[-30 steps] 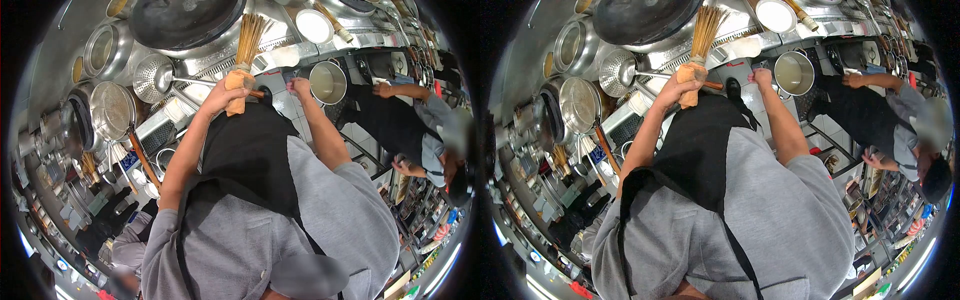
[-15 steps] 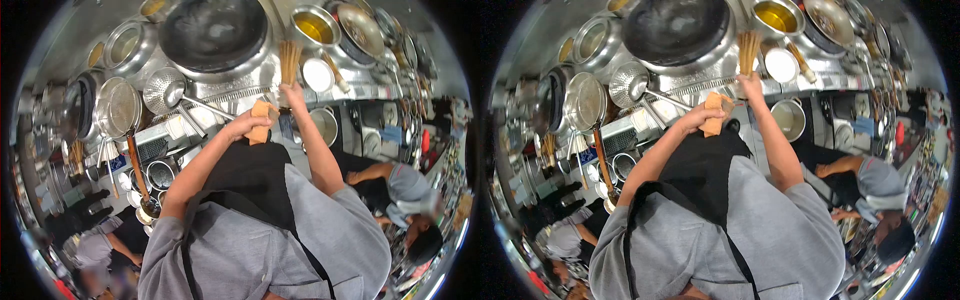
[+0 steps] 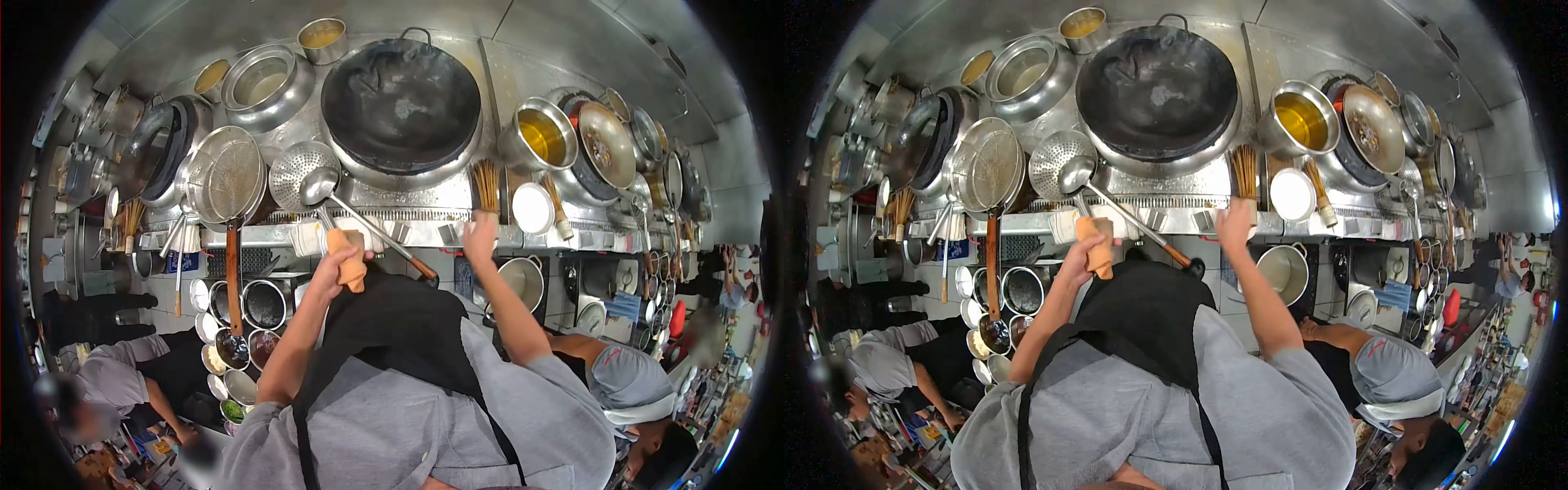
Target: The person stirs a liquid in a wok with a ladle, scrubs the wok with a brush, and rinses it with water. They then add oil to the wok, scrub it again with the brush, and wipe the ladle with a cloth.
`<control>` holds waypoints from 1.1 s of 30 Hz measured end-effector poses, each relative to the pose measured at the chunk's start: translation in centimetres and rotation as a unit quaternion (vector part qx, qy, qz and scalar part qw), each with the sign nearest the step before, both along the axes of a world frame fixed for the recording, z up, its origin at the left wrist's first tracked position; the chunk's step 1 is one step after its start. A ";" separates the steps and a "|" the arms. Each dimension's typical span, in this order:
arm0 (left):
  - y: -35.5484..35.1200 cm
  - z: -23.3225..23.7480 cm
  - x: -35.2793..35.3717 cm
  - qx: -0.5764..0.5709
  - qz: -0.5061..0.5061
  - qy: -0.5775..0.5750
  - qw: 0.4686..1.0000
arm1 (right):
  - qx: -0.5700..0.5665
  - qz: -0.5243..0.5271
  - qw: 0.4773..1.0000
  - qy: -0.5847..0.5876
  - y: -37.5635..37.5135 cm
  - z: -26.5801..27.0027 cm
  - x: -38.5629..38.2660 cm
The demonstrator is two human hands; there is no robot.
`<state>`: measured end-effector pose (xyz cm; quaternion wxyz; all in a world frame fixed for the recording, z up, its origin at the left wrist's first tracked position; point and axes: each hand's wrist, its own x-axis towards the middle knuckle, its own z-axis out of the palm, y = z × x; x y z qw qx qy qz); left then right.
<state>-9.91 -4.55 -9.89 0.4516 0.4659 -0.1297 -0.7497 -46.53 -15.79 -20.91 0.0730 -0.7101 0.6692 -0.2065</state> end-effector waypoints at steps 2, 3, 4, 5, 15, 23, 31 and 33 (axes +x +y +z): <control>1.0 -1.4 0.9 0.010 0.022 -0.007 1.000 | 0.208 0.061 0.959 -0.183 3.0 -0.3 3.9; 1.1 -2.1 1.4 0.014 0.036 -0.010 0.999 | 0.269 0.100 0.949 -0.132 4.7 0.5 6.0; 1.0 -2.6 1.7 0.022 0.035 0.007 0.999 | 0.250 0.167 0.944 -0.136 6.3 0.4 7.8; 0.9 -3.1 1.9 0.031 0.038 0.025 0.998 | 0.232 0.238 0.933 -0.139 7.1 0.3 9.1; 2.0 -3.1 4.5 -0.006 0.114 0.045 0.992 | 0.484 0.153 0.785 -0.356 1.8 10.1 12.7; 6.4 -2.2 3.1 -0.023 0.292 -0.058 0.954 | 0.323 0.267 0.836 -0.355 -19.3 15.9 33.4; 15.9 0.5 -3.2 0.159 0.440 -0.286 0.837 | 0.544 0.209 0.706 -0.402 -36.4 7.1 51.0; 19.5 -1.0 -5.3 0.188 0.466 -0.317 0.804 | 0.734 -0.004 0.385 -0.560 -37.4 8.2 51.8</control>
